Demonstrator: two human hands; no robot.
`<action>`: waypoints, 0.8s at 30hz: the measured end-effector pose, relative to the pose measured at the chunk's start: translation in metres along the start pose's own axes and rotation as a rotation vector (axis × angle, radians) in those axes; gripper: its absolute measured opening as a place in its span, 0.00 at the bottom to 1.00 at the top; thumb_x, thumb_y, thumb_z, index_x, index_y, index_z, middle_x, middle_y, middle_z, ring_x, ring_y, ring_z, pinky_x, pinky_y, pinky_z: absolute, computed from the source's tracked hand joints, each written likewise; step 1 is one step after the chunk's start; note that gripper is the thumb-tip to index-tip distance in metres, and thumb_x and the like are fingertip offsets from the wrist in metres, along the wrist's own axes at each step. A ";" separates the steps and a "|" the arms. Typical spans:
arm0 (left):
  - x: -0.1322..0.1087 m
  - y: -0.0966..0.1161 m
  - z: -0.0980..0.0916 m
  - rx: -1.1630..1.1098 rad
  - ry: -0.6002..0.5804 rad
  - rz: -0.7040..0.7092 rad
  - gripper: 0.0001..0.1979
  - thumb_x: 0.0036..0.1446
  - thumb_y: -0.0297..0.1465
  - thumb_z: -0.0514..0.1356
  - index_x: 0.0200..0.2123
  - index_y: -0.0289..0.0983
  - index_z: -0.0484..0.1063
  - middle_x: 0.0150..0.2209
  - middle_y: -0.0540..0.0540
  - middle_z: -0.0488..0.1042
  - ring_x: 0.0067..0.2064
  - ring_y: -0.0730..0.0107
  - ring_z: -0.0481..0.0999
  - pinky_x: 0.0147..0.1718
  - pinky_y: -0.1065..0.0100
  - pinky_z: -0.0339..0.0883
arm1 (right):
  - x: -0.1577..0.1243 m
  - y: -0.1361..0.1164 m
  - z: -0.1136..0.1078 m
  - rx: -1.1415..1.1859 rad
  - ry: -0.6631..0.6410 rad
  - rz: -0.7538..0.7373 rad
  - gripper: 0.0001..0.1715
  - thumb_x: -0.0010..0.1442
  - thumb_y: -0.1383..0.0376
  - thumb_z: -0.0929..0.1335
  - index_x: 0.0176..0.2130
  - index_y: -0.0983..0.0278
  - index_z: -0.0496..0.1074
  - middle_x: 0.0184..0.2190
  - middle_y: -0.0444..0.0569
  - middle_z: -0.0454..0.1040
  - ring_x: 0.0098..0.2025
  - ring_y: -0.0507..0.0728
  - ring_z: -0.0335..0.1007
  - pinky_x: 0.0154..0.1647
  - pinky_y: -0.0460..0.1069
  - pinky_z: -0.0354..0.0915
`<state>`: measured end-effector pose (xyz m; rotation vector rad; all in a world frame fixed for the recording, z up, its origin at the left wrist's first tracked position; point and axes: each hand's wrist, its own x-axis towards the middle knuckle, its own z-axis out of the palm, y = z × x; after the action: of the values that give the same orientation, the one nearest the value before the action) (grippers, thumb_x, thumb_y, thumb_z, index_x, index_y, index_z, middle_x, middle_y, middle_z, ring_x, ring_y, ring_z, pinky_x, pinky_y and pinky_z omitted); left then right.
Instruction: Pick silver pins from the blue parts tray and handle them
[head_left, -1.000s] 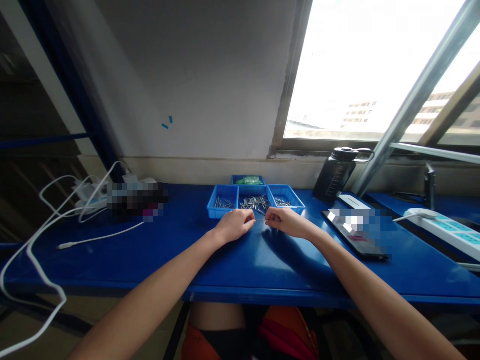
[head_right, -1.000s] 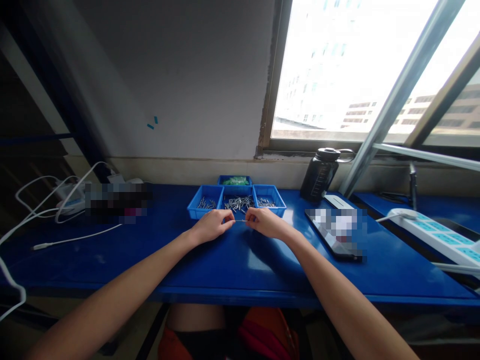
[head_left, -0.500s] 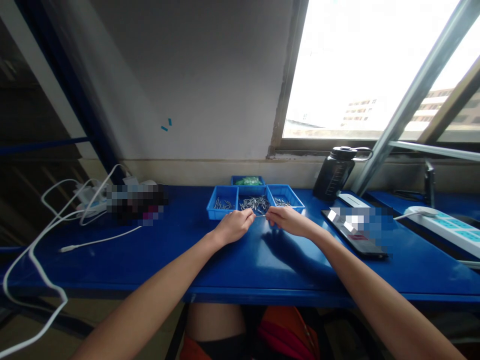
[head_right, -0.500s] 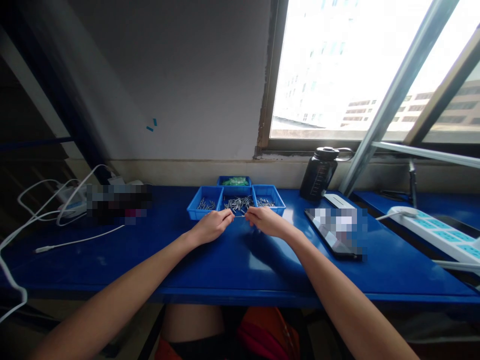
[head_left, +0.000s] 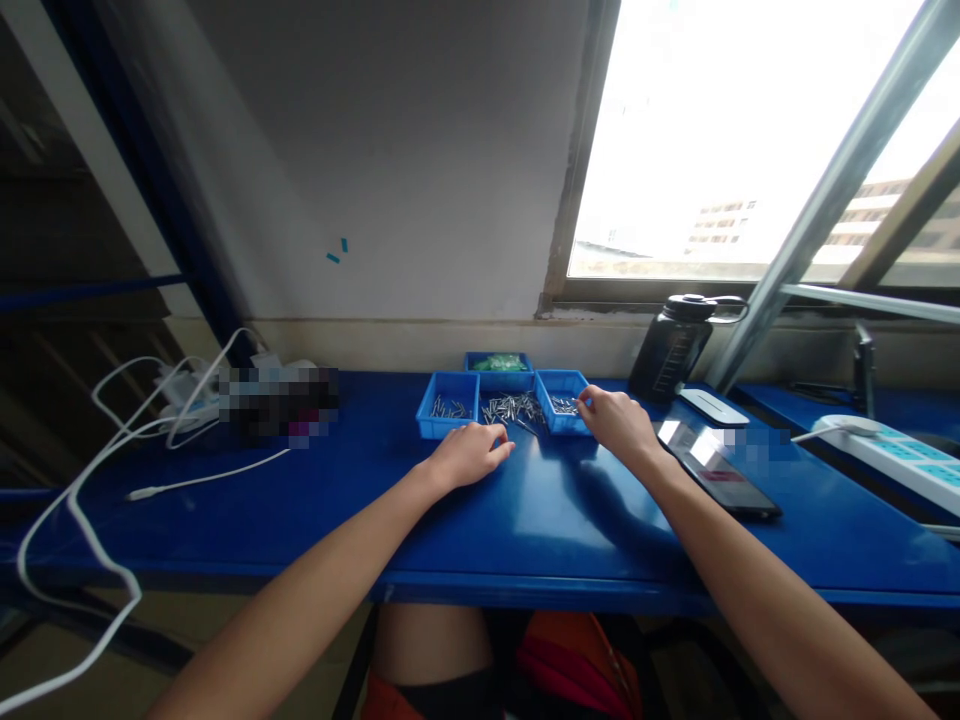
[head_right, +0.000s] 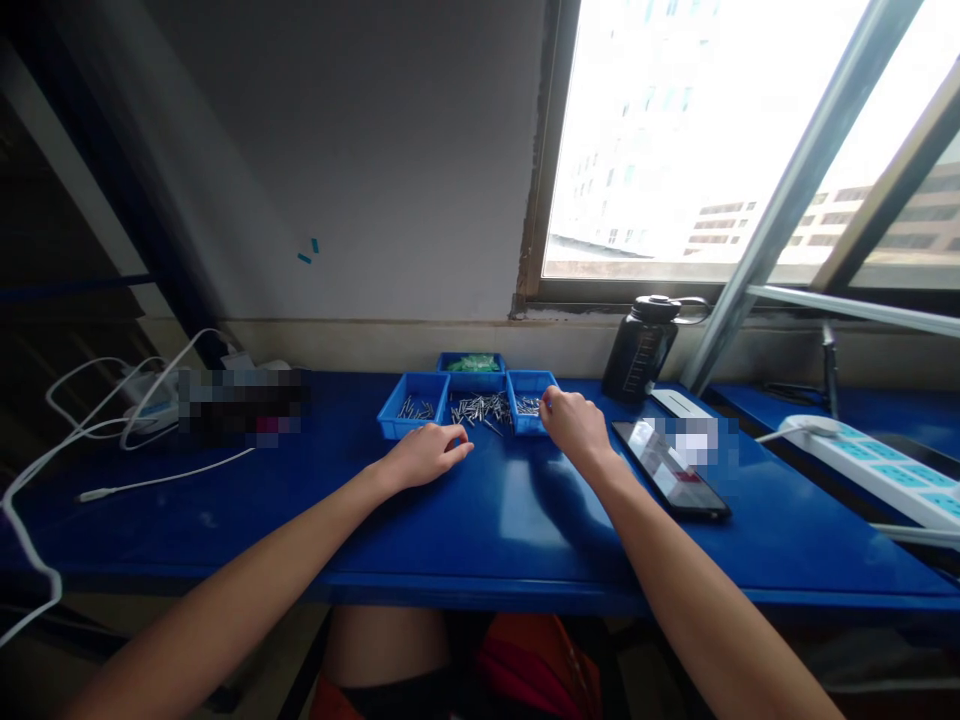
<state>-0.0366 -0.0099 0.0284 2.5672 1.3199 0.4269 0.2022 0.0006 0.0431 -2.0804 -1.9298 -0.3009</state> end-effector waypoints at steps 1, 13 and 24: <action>0.000 0.000 0.000 0.009 -0.004 0.002 0.18 0.58 0.43 0.47 0.38 0.38 0.70 0.32 0.44 0.74 0.34 0.63 0.73 0.28 0.70 0.61 | -0.001 -0.001 -0.001 -0.014 -0.001 0.005 0.18 0.60 0.56 0.58 0.41 0.62 0.70 0.31 0.55 0.75 0.31 0.60 0.71 0.26 0.48 0.56; 0.001 0.000 0.006 0.107 -0.015 -0.034 0.14 0.56 0.41 0.50 0.37 0.40 0.69 0.33 0.44 0.75 0.35 0.58 0.74 0.32 0.66 0.64 | -0.027 -0.051 0.013 0.056 -0.143 -0.427 0.17 0.61 0.60 0.57 0.44 0.61 0.68 0.41 0.52 0.71 0.35 0.56 0.70 0.27 0.45 0.57; 0.007 0.014 0.008 0.328 -0.083 0.044 0.13 0.57 0.33 0.47 0.42 0.35 0.65 0.33 0.36 0.75 0.35 0.49 0.75 0.31 0.58 0.67 | -0.022 -0.048 0.024 0.016 -0.173 -0.424 0.14 0.61 0.64 0.56 0.41 0.62 0.68 0.40 0.51 0.70 0.33 0.55 0.70 0.25 0.46 0.55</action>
<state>-0.0189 -0.0124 0.0264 2.8453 1.4072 0.1148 0.1514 -0.0088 0.0158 -1.7185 -2.4626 -0.1950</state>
